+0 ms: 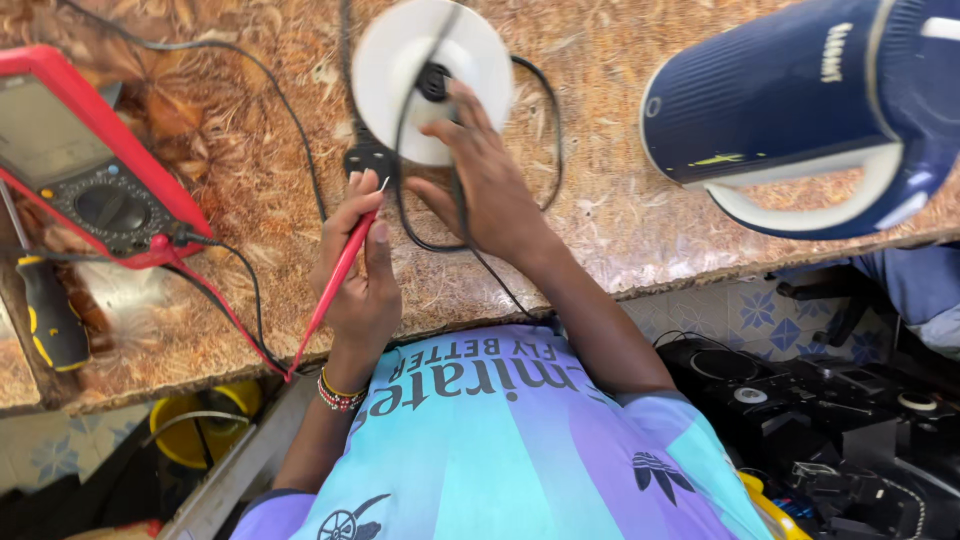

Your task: The person uses a multimeter to test the electrical continuity of a blue electric kettle and a white lamp base. They then use a screwdriver to pry open the base of the kettle, remove the bottom cover, and test the internal components with the multimeter probes.

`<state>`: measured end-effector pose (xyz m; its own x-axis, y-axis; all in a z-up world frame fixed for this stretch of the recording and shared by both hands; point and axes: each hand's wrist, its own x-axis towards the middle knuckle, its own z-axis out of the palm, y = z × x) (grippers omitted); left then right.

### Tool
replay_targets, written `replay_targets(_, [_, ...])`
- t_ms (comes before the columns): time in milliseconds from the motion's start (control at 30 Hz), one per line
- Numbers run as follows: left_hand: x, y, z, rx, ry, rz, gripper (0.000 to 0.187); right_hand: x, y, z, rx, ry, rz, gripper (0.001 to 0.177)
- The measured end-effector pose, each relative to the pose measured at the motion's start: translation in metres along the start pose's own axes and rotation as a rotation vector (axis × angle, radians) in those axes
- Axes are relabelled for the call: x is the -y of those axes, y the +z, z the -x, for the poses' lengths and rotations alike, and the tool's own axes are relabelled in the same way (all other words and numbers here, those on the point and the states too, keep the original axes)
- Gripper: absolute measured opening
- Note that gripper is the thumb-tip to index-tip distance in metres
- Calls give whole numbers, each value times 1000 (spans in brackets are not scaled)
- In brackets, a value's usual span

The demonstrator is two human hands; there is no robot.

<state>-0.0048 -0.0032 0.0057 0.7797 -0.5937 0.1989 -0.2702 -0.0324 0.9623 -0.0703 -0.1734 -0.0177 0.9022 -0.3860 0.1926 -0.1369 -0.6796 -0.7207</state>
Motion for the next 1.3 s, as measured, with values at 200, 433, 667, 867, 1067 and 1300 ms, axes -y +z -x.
replay_targets(200, [-22,-9,9,114,94,-100,24,-4,-9,-16,-278,71,-356,42])
replay_targets(433, [11,-35,41,-24,27,60,18,7,-131,112,-1518,-329,688,29])
replay_targets(667, [0,-18,32,505,120,49,18,-38,-124,129,-1213,95,153,46])
replay_targets(867, [23,25,18,799,233,-260,21,-27,-144,137,-1172,99,-96,37])
replay_targets(1067, [21,6,3,575,112,-375,30,-60,-168,155,-1093,331,-909,46])
replay_targets(1300, [-6,-25,-8,248,-40,-257,30,-95,-126,109,-718,357,-1406,41])
